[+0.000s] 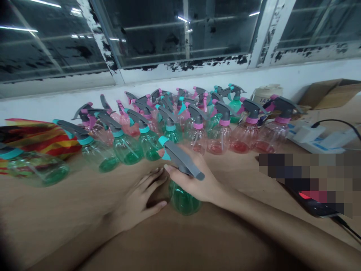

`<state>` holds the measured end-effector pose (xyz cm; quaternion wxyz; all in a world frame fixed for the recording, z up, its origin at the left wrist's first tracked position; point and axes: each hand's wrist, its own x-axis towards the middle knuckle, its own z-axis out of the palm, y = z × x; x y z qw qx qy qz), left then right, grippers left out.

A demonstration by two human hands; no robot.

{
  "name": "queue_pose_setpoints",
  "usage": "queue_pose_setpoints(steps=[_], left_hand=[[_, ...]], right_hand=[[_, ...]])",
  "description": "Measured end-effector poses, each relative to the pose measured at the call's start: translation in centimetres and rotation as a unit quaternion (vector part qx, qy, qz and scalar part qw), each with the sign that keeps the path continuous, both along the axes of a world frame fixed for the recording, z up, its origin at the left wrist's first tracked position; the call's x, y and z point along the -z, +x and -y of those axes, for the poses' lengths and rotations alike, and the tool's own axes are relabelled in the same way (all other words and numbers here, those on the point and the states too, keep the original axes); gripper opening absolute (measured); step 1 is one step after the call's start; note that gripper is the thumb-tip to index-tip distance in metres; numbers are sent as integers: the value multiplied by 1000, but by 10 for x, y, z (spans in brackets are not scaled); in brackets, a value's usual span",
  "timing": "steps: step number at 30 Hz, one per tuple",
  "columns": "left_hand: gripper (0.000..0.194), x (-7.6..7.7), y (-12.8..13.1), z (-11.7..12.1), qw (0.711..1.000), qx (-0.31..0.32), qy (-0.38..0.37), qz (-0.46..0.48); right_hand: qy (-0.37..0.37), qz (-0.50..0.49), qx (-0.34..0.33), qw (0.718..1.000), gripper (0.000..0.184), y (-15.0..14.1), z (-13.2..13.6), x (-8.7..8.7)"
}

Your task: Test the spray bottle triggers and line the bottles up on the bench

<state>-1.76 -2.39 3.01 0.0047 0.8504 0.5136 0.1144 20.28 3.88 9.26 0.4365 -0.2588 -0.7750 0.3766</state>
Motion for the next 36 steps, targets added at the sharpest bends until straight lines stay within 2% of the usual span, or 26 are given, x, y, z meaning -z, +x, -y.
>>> queue_pose_setpoints(steps=[7,12,15,18,22,30,36], left_hand=[[61,-1,1,1,1000,-4,-9,-9],[61,0,0,0,1000,-2,2,-14],[61,0,1,0,1000,-4,0,-11],[61,-1,1,1,1000,-4,-2,-10],[61,-2,2,1,1000,0,1,-10],[62,-1,2,0,1000,0,-1,-12],[60,-3,2,0,1000,2,1,-5]], right_hand=[[50,-18,11,999,3,-4,2,-8],[51,-16,13,998,8,-5,3,-9],[38,-26,6,999,1,-4,3,-9],[7,-24,5,1000,15,-4,4,-8],[-8,-10,8,1000,21,-3,4,-6],[7,-10,15,1000,23,-2,2,-6],[7,-3,14,1000,19,-2,2,-7]])
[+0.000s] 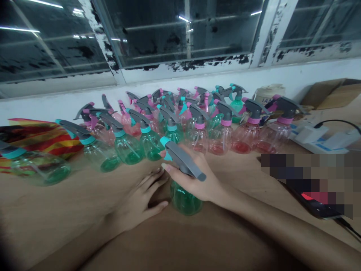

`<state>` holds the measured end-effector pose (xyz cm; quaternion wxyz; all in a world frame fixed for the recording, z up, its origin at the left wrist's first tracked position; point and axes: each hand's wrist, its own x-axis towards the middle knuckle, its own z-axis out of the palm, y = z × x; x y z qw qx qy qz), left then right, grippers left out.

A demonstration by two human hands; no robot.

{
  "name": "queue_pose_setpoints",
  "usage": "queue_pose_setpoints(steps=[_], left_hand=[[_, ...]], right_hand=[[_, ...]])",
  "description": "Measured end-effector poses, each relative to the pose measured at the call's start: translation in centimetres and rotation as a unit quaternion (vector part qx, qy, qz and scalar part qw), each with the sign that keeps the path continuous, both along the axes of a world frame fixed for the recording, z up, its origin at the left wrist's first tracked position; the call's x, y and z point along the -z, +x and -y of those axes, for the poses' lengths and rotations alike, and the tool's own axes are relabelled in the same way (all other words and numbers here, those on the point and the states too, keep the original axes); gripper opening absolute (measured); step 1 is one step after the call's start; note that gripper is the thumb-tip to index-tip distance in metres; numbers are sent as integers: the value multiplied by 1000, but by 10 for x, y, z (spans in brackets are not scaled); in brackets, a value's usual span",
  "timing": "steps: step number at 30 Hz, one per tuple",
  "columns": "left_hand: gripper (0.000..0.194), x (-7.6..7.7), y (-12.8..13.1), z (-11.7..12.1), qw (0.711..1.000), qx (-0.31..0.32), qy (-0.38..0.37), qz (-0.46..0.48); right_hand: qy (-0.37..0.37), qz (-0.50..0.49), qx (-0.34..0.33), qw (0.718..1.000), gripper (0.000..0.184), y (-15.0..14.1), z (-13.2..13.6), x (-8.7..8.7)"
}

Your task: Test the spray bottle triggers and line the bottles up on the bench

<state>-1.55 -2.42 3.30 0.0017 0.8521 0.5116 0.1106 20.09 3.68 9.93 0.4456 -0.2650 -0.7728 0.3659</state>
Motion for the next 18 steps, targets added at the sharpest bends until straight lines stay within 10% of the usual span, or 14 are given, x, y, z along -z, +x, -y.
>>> queue_pose_setpoints(steps=[18], left_hand=[[61,1,0,1,1000,-3,0,-4]], right_hand=[[-13,-14,0,1000,16,-1,0,1]])
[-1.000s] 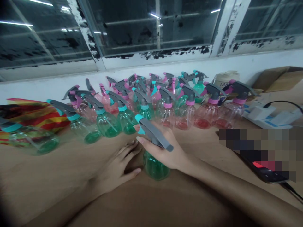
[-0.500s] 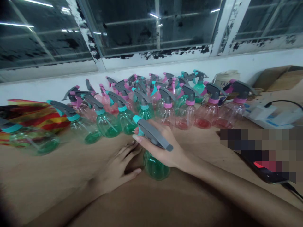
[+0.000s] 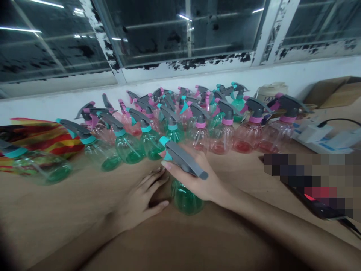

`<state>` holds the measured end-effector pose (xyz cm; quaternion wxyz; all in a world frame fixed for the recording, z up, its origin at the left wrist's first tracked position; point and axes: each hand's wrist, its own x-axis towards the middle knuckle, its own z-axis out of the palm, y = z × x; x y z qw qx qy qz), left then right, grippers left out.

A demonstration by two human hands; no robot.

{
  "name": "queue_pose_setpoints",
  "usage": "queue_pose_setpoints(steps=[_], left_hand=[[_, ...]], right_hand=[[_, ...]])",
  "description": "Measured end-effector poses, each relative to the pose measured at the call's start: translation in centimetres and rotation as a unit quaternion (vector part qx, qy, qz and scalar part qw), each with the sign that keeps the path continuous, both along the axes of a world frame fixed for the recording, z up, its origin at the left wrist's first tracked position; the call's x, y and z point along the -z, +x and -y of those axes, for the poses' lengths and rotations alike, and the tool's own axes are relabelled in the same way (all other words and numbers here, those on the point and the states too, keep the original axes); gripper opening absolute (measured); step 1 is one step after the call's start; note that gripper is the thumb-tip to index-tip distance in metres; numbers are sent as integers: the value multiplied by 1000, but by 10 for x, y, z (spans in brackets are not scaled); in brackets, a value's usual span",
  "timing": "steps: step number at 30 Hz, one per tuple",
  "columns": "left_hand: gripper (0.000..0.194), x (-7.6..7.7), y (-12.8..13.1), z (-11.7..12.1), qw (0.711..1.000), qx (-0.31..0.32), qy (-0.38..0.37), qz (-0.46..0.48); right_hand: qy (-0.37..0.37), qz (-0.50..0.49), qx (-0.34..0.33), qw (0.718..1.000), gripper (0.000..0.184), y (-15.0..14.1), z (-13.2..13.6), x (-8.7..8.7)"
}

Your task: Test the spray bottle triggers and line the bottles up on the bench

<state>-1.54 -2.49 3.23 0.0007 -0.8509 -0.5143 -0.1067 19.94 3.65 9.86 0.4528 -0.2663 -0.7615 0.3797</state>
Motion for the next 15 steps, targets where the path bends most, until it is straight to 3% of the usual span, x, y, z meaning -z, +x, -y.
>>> queue_pose_setpoints(steps=[8,15], left_hand=[[60,1,0,0,1000,2,7,5],[61,0,0,0,1000,-2,-3,2]], right_hand=[[-57,-60,-9,997,21,1,1,7],[-20,-43,1,999,21,-1,2,4]])
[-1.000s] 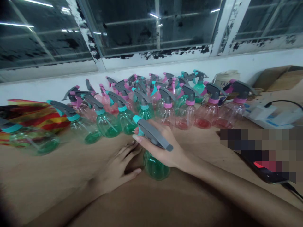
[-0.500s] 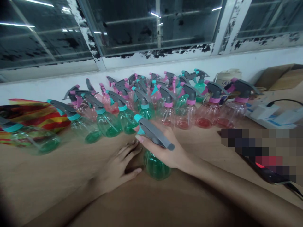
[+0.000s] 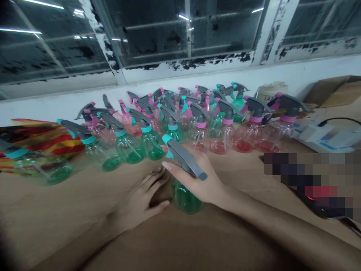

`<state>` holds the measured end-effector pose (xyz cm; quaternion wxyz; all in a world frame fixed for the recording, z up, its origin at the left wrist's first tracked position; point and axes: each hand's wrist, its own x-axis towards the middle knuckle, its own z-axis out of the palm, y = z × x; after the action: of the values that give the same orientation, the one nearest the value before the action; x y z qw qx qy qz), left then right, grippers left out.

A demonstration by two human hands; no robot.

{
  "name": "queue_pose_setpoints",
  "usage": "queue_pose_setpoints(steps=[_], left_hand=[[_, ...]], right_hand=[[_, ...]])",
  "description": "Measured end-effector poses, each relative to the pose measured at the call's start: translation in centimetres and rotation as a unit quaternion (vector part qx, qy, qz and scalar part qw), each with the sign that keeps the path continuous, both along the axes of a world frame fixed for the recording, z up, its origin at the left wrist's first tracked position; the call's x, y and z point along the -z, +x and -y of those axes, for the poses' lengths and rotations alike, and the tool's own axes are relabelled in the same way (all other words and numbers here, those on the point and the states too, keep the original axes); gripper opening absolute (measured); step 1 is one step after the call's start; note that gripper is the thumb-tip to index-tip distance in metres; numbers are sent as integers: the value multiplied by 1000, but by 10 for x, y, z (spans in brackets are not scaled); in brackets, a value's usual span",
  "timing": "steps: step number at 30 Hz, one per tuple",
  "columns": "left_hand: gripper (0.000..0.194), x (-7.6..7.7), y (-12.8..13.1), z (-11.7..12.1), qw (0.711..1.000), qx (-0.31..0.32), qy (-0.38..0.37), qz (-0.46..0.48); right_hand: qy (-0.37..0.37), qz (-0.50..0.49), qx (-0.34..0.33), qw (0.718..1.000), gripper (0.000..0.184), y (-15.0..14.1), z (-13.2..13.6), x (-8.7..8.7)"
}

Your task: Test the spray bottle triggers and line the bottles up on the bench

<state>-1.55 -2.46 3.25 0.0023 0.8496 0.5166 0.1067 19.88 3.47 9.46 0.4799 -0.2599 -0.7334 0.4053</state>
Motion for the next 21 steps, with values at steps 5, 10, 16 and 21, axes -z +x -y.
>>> queue_pose_setpoints(steps=[5,10,16,21], left_hand=[[61,0,0,1,1000,4,-1,0],[60,2,-1,1,1000,2,2,0],[60,2,-1,1,1000,3,6,1],[60,2,-2,1,1000,3,3,1]], right_hand=[[25,13,-1,1000,19,0,-1,-4],[41,29,19,999,10,-2,-2,-6],[45,34,23,998,15,-1,-2,-5],[28,39,6,999,21,-1,-5,-5]])
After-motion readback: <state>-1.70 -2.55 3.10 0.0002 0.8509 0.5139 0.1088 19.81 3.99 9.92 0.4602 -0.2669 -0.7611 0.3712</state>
